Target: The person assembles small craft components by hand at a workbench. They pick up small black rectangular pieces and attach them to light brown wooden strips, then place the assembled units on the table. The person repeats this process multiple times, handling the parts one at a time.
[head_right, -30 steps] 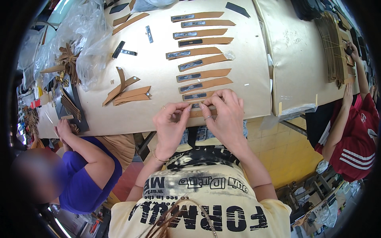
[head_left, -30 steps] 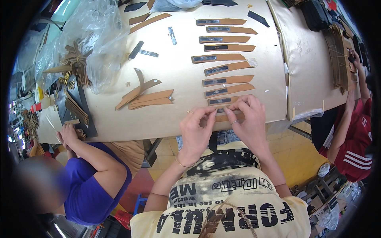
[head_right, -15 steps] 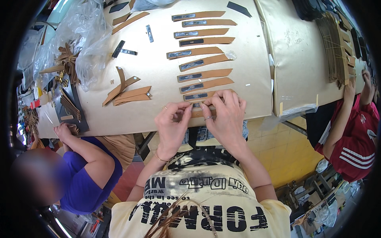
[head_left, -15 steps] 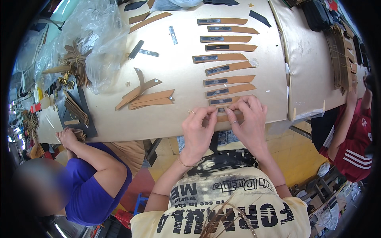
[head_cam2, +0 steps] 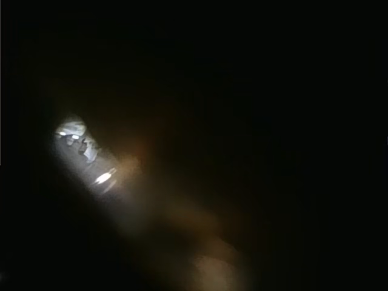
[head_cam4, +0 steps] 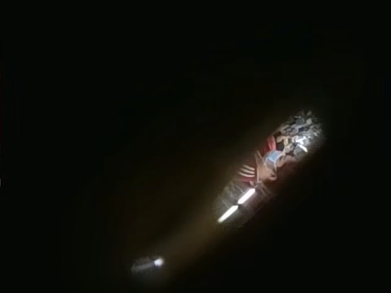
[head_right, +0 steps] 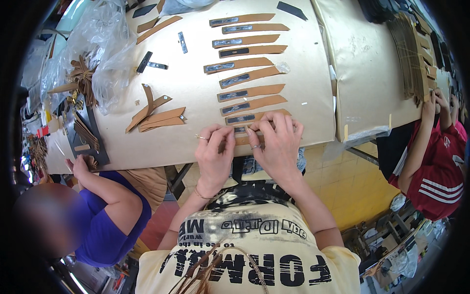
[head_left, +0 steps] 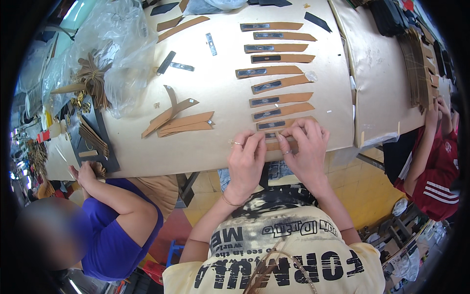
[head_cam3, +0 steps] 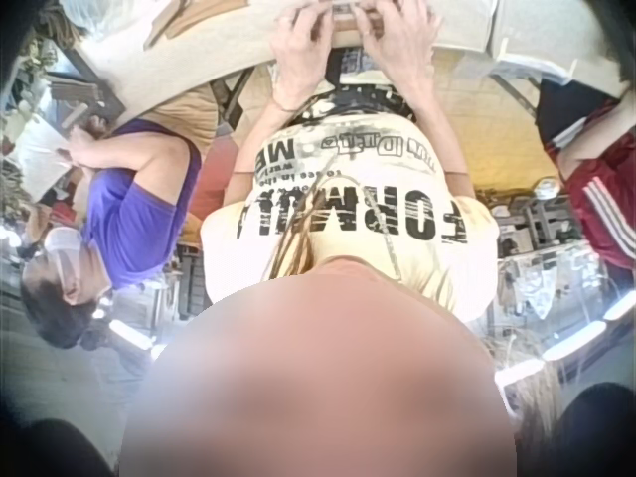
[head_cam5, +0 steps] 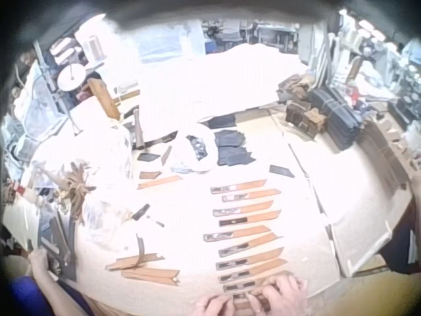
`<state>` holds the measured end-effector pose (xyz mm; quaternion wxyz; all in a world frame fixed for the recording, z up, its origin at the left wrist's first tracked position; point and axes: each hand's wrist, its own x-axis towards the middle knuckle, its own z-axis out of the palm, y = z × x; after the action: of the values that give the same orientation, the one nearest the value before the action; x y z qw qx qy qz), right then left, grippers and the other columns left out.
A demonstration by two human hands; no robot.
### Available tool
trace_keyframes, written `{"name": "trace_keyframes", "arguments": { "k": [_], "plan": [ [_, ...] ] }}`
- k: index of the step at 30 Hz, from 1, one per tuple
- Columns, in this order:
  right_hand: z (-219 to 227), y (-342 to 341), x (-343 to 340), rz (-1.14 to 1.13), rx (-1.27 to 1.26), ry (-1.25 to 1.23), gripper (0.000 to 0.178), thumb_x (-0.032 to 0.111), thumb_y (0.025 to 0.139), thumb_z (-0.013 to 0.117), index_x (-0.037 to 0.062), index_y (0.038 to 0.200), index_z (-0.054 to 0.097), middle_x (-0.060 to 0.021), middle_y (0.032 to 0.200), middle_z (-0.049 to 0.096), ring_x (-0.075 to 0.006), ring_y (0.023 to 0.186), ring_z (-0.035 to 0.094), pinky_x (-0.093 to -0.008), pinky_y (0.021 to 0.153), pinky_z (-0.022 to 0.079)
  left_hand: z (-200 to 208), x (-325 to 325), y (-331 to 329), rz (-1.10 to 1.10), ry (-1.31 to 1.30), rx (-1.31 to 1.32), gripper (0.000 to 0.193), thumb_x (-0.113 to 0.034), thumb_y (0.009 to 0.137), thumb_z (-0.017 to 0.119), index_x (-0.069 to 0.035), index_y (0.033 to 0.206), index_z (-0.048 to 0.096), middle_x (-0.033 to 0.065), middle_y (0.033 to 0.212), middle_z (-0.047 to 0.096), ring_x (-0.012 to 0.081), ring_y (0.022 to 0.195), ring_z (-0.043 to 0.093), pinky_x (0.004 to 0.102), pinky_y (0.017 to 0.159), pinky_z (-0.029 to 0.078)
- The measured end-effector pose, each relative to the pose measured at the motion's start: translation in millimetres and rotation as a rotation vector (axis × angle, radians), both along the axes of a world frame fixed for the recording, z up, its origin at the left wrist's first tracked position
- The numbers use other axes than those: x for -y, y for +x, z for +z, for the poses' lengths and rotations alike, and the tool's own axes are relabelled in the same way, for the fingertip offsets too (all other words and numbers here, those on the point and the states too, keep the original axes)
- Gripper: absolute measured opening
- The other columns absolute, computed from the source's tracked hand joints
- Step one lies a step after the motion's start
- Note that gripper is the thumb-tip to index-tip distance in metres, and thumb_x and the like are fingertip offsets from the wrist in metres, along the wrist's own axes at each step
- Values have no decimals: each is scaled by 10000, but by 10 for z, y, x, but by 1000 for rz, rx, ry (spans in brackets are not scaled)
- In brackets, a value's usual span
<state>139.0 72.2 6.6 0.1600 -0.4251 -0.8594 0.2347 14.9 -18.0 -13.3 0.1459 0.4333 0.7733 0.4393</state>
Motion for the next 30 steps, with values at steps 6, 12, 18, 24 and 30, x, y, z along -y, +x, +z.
{"name": "trace_keyframes", "arguments": {
  "k": [6,12,18,24,30],
  "plan": [
    [-7,3,9,-8,-23,15,141,198,831,753,112,903,669,-35,984,559,-231,969,536,-428,915,330,-32,225,-118,-214,-35,-339,474,120,746,679,-122,1150,736,87,1108,585,192,747,583,321,636,502],
    [-100,12,81,-54,-42,130,138,220,859,717,157,976,684,-16,1076,586,-224,1011,534,-445,937,325,-56,235,-89,-215,-124,-375,519,64,737,690,-157,1205,725,84,1115,584,222,795,552,355,693,495],
    [-178,191,262,95,243,378,331,353,919,646,353,1248,678,-50,1454,523,-238,1280,456,-488,1076,266,-12,224,-85,-220,-168,-413,506,41,713,693,-150,1180,731,87,1111,588,232,762,555,356,677,495],
    [-60,374,292,-23,342,311,333,388,942,619,338,1266,677,-97,1499,483,-298,1357,410,-508,1126,219,112,153,-86,-226,-177,-313,421,18,729,696,-117,1126,739,105,1104,605,244,798,610,354,701,521],
    [78,397,-3,-23,52,398,209,270,926,663,208,1116,724,-73,1337,598,-309,1264,490,-492,1065,291,305,-72,-651,-211,3,29,219,-67,838,717,-35,1055,729,153,1078,649,289,886,677,370,797,537]
  ]
}}
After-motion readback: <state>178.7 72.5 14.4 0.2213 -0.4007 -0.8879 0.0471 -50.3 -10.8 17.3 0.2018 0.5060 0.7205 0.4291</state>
